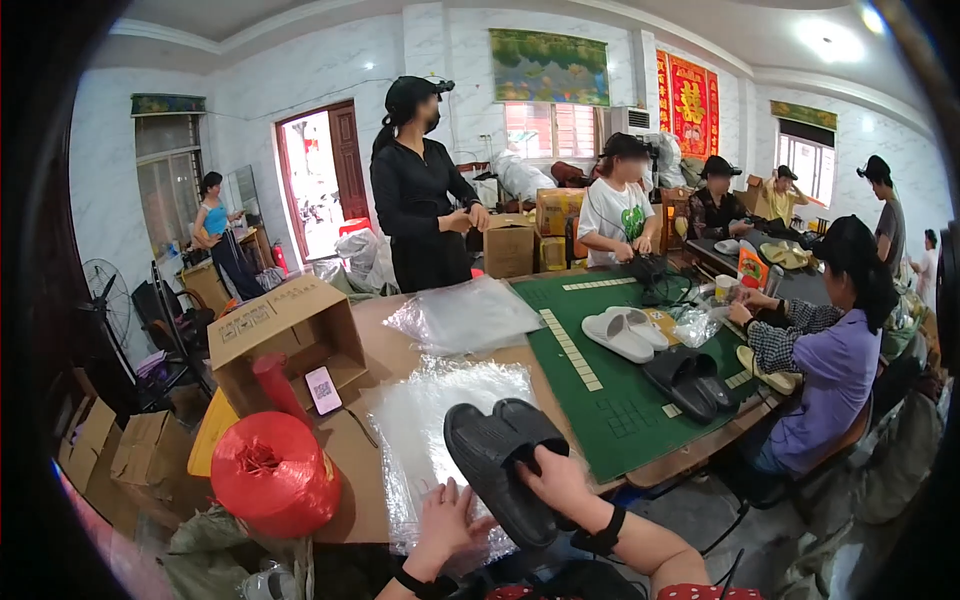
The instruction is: The recorder takes various colors of sandals from a large bag and places them into individual plastic sleeves on a work table.
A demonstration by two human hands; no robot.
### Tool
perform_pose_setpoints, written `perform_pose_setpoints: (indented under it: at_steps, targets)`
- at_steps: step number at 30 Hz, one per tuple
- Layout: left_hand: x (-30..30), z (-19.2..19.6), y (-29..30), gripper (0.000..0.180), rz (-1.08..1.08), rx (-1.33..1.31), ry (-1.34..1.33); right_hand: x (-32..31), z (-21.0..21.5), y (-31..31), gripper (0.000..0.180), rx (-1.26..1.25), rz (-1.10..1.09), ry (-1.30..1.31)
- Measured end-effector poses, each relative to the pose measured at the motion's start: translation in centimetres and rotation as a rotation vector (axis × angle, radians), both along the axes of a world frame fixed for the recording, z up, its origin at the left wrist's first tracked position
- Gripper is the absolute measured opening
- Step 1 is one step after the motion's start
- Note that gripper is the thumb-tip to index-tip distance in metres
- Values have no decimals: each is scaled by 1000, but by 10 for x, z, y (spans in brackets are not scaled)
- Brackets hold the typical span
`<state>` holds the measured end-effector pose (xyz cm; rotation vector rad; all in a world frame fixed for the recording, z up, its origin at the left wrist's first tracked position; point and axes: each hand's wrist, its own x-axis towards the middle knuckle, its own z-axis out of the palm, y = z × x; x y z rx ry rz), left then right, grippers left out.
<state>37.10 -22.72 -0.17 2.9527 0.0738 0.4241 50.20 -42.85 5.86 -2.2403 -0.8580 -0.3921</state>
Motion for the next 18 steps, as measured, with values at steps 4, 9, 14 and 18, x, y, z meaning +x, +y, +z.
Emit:
perform_pose_setpoints:
  at_steps: [4,9,14,18]
  targets:
    - [-2,-6,12,57,-53,-5,-14,-2,-26,7,38,-55,9,-22]
    - [-8,23,5,34,-127,94,-99,-9,-20,-12,38,12,-15,46]
    - [11,22,16,29,-5,-285,-143,-2,-26,-47,32,435,-81,172]
    - [24,31,27,35,198,-853,-115,-4,0,-84,14,870,9,286]
